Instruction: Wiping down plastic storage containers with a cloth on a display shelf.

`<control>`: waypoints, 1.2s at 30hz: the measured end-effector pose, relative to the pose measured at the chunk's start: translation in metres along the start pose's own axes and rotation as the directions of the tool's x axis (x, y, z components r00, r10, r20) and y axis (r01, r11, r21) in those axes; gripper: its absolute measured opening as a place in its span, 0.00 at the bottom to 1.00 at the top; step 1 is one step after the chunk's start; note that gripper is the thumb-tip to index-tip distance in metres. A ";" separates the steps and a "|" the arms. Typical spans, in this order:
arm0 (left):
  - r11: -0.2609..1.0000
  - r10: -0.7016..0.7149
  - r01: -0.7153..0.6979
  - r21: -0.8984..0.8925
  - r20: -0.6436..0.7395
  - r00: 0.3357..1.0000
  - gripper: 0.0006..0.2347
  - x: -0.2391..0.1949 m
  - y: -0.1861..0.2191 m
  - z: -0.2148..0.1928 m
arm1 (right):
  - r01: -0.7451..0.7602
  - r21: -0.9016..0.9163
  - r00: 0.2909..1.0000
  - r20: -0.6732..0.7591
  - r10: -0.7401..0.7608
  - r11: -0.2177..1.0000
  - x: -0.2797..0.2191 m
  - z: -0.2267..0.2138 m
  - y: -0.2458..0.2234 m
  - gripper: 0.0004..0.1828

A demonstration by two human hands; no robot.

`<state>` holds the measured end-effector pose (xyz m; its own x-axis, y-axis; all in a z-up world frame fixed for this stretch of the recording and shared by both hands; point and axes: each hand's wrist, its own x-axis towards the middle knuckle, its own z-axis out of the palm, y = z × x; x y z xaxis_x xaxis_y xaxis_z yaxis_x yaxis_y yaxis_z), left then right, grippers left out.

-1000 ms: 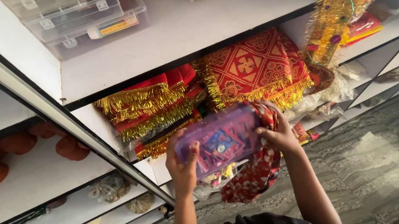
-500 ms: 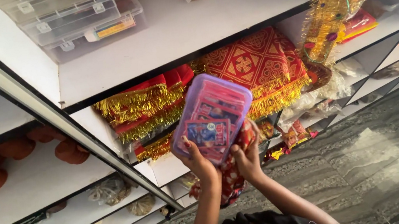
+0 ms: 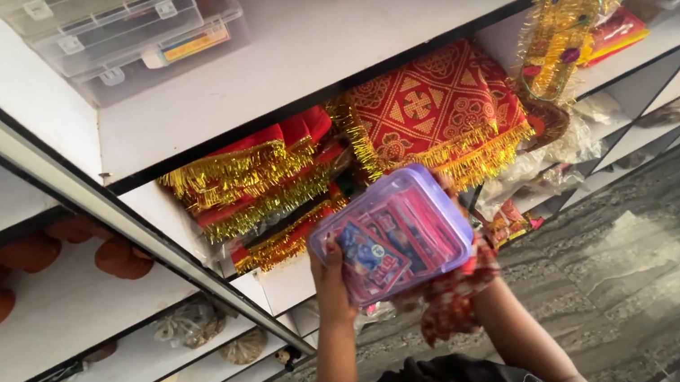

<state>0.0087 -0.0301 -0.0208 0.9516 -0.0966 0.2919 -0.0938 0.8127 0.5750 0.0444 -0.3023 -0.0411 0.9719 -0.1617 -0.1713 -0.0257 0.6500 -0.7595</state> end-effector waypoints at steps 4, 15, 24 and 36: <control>1.000 -0.013 0.010 -0.022 -0.147 0.989 0.23 0.003 -0.007 -0.004 | 0.007 0.088 0.998 0.061 -0.012 0.996 -0.027 0.020 -0.005 0.50; 0.951 0.186 -0.179 0.252 -0.001 0.983 0.24 -0.006 0.045 -0.010 | 0.301 -0.168 0.919 0.313 -0.239 0.939 -0.073 0.064 -0.036 0.59; 0.824 0.343 -0.401 0.400 0.212 0.915 0.34 -0.004 0.045 -0.028 | 0.666 -0.396 0.712 0.591 -0.380 0.633 -0.066 0.036 -0.015 0.61; 0.967 -0.230 0.198 -0.160 -0.211 0.950 0.47 -0.029 0.004 0.022 | 0.829 -0.043 -0.296 0.812 -0.503 -0.557 -0.076 0.072 0.012 0.16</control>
<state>-0.0256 -0.0368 -0.0102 0.9874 -0.1574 -0.0159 0.1448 0.8589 0.4912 -0.0132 -0.2291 0.0083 -0.0847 0.3236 0.9424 0.8101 -0.5283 0.2542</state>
